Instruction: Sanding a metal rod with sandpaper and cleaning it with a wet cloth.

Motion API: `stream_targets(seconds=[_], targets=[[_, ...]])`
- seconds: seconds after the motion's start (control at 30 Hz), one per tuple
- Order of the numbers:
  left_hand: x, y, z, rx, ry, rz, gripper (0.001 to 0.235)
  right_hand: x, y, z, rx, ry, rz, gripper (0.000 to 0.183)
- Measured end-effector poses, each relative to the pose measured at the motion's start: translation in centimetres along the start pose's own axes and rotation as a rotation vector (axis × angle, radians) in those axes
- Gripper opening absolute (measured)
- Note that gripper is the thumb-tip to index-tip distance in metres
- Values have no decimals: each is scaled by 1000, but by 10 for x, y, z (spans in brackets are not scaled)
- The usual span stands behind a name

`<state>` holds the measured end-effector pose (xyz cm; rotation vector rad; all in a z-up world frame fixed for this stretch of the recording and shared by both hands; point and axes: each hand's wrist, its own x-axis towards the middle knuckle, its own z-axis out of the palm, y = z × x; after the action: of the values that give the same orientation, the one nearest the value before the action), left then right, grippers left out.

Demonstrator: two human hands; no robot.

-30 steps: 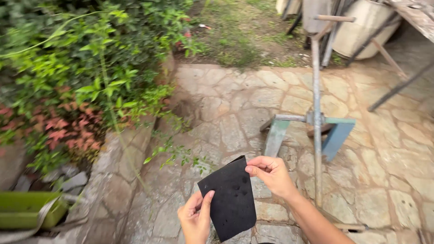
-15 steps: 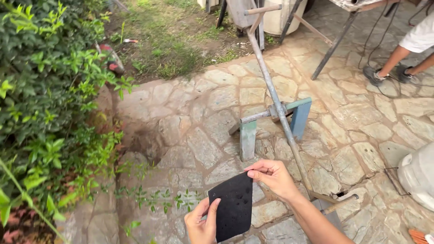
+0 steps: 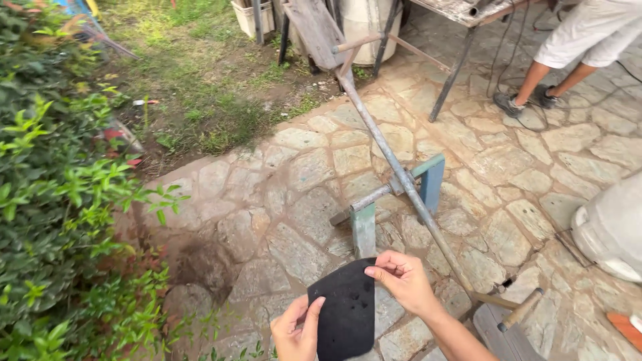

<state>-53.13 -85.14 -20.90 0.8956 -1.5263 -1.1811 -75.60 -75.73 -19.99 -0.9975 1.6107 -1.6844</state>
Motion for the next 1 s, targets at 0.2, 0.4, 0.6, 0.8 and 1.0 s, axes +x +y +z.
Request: stream_targets(seconds=[0.2, 0.4, 0.6, 0.8, 1.0], targets=[[14, -9, 9, 39, 15, 14, 23, -20, 15, -12, 102, -101, 21, 18], [13, 13, 24, 70, 36, 50, 42, -21, 3, -22, 62, -162, 38, 18], [1, 5, 24, 157, 28, -164, 14, -26, -15, -40, -22, -166, 81, 23], [-6, -54, 12, 385, -123, -194, 26, -35, -28, -66, -60, -231, 3, 23], [-10, -45, 32, 383, -111, -214, 30, -41, -11, -78, 4, -150, 33, 13]])
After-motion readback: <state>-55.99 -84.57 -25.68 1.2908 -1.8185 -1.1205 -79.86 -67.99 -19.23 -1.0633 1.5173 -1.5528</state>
